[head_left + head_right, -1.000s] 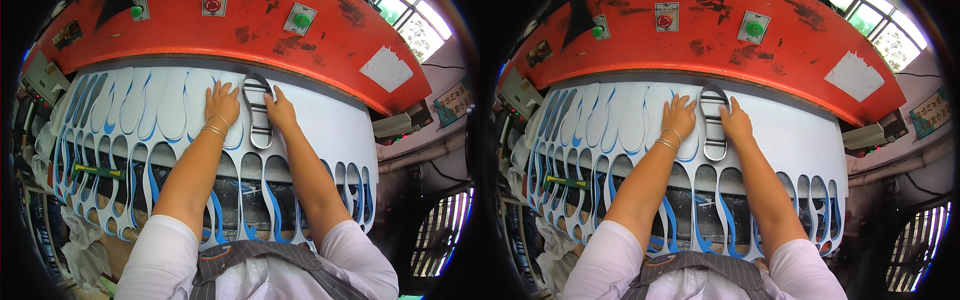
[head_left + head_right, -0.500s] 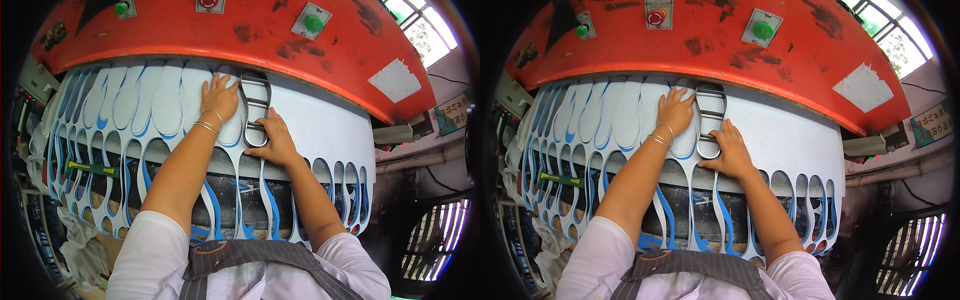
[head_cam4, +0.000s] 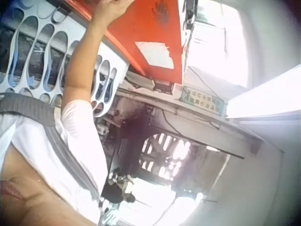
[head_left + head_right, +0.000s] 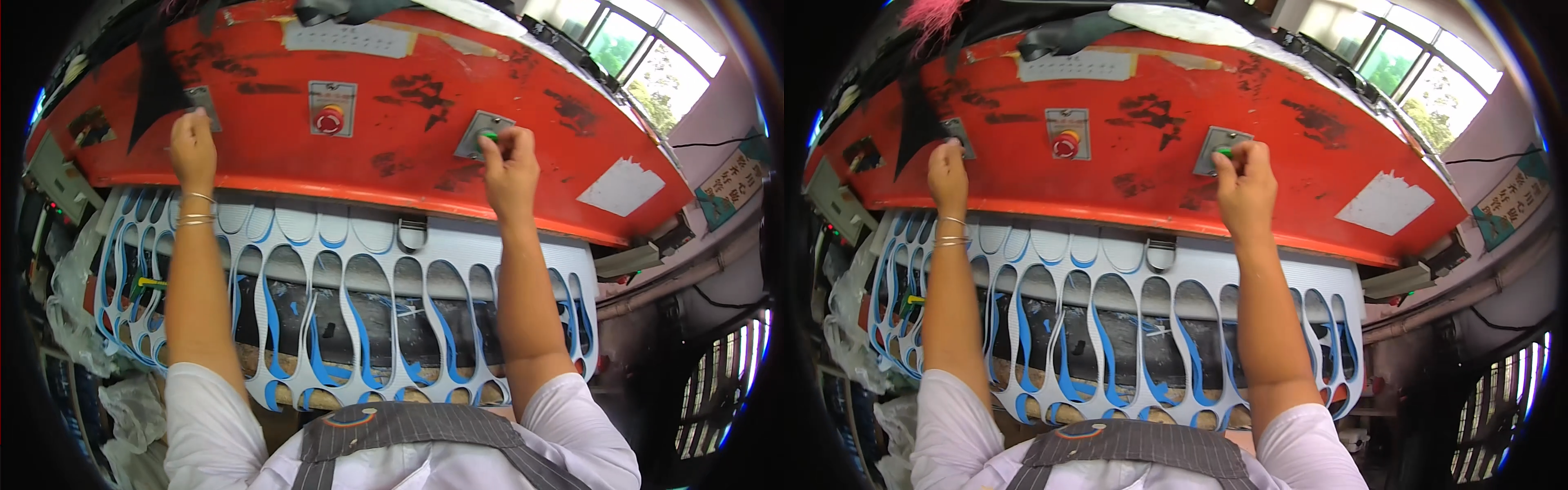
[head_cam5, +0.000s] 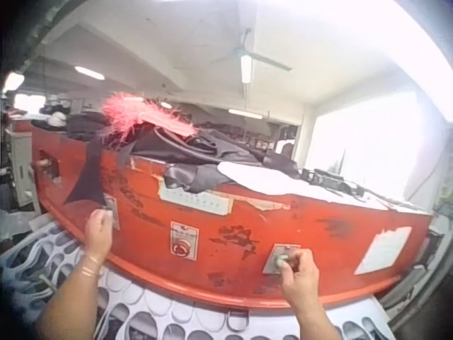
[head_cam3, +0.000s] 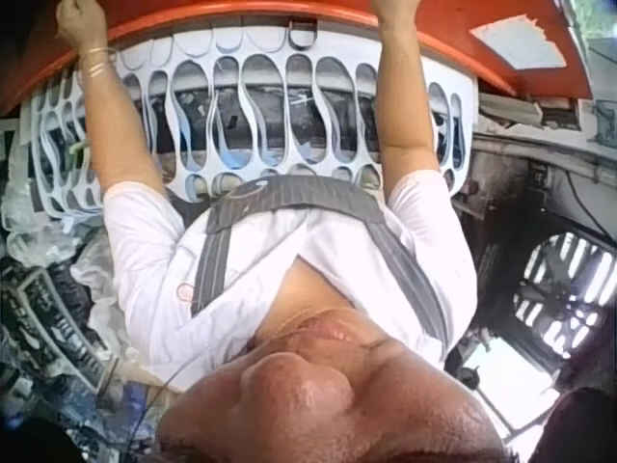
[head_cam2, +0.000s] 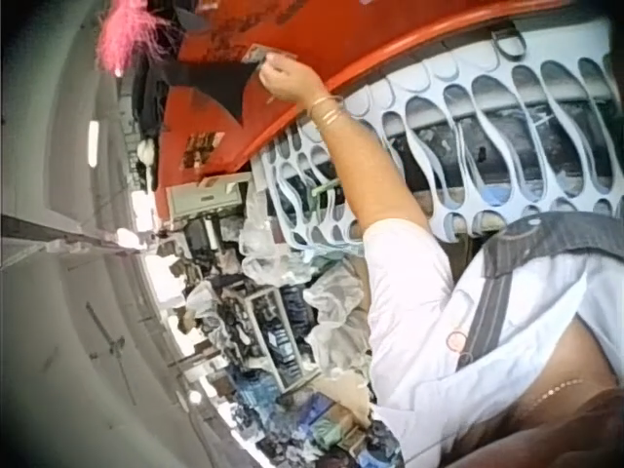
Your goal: The recorder sorts shoe insoles, puts them in a plastic bag, applies a sticker, and then uses an industrial press to cut shoe components from a material sheet.
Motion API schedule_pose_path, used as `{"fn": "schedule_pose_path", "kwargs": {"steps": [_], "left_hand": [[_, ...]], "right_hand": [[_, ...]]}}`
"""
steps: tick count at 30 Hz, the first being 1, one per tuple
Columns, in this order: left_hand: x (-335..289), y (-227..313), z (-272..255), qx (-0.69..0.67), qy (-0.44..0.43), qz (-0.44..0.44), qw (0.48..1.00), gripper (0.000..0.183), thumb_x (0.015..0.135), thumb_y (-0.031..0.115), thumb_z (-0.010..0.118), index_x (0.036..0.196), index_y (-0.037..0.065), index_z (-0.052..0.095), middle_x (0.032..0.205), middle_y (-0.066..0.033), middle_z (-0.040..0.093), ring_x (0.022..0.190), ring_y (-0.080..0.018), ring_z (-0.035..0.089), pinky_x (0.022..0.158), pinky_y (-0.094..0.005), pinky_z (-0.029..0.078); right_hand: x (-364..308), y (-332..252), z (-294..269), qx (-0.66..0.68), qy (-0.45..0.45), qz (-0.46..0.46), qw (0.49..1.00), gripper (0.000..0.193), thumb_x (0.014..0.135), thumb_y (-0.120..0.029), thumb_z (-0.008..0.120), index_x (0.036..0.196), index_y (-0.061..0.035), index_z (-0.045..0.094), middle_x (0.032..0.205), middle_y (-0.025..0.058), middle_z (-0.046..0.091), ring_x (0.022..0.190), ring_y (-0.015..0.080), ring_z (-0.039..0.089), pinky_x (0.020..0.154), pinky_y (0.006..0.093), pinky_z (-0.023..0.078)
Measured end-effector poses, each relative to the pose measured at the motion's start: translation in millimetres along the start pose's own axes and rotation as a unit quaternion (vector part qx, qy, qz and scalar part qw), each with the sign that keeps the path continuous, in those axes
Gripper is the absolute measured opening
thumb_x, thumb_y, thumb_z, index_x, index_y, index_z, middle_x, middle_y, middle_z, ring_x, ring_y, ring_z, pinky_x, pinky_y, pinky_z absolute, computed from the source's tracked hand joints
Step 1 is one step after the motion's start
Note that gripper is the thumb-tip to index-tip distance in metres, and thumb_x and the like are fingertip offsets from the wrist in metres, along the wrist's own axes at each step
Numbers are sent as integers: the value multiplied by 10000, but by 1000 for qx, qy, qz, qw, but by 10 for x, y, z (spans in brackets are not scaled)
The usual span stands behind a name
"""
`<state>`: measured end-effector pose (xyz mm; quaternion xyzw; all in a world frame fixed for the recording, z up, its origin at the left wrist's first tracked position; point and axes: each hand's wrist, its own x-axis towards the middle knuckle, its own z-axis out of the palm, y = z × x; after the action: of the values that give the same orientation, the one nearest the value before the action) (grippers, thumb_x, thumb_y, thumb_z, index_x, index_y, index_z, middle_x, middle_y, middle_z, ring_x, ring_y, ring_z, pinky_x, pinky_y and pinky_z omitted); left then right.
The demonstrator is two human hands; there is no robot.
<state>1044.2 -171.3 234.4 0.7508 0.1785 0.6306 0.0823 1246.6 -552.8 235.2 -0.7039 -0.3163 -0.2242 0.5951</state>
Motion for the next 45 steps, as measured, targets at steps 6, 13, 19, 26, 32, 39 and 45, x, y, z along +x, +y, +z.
{"fn": "schedule_pose_path", "kwargs": {"steps": [6,13,19,26,32,39,45], "left_hand": [[-339,485,-314,-94,-202,-114,968,324,943,236,533,694,27,534,672,-79,526,604,-177,468,586,-345,389],[-2132,2201,-852,-272,-546,-57,791,136,819,233,665,820,100,695,797,-81,645,750,-266,624,655,-379,508],[-2514,2726,-1045,-121,-571,47,811,233,818,307,656,832,80,707,865,-65,629,874,-275,537,751,-360,465],[-2566,2815,-1079,-64,-511,27,857,218,759,284,671,741,68,697,792,-57,569,811,-272,497,712,-371,447],[-2503,2910,-1190,-85,-503,-11,860,260,744,308,675,730,50,702,784,-69,574,802,-271,500,694,-369,449],[-2190,2564,-731,-87,-578,11,812,299,790,375,657,967,135,678,884,-77,619,918,-279,556,771,-417,413],[-2437,2074,472,55,-393,1,918,492,714,466,717,923,31,623,1197,-241,563,1204,-338,468,1032,-473,312]], "right_hand": [[-448,7,-353,-29,-90,37,995,248,828,-170,705,860,-30,503,698,77,539,609,165,512,571,284,438],[-1771,-359,-1095,-140,-622,135,759,597,681,-473,777,998,5,612,918,177,603,917,350,607,792,439,482],[-2160,-523,-1190,-225,-583,21,781,748,584,-474,816,1135,-51,539,947,177,558,906,369,586,783,439,479],[-2223,-544,-1028,-272,-527,-31,805,540,590,-306,808,1007,-88,543,889,151,536,839,320,595,703,416,488],[-2151,-525,-1144,-250,-569,-40,783,541,609,-340,776,1037,-97,550,911,156,534,853,333,599,707,435,489],[-1315,-67,-805,-91,-611,10,786,359,797,-292,685,1081,-76,644,940,167,659,846,354,637,747,417,506],[-658,717,473,-197,-495,-175,828,339,774,-127,652,1110,-158,621,1079,116,595,1042,303,582,840,395,480]]}}
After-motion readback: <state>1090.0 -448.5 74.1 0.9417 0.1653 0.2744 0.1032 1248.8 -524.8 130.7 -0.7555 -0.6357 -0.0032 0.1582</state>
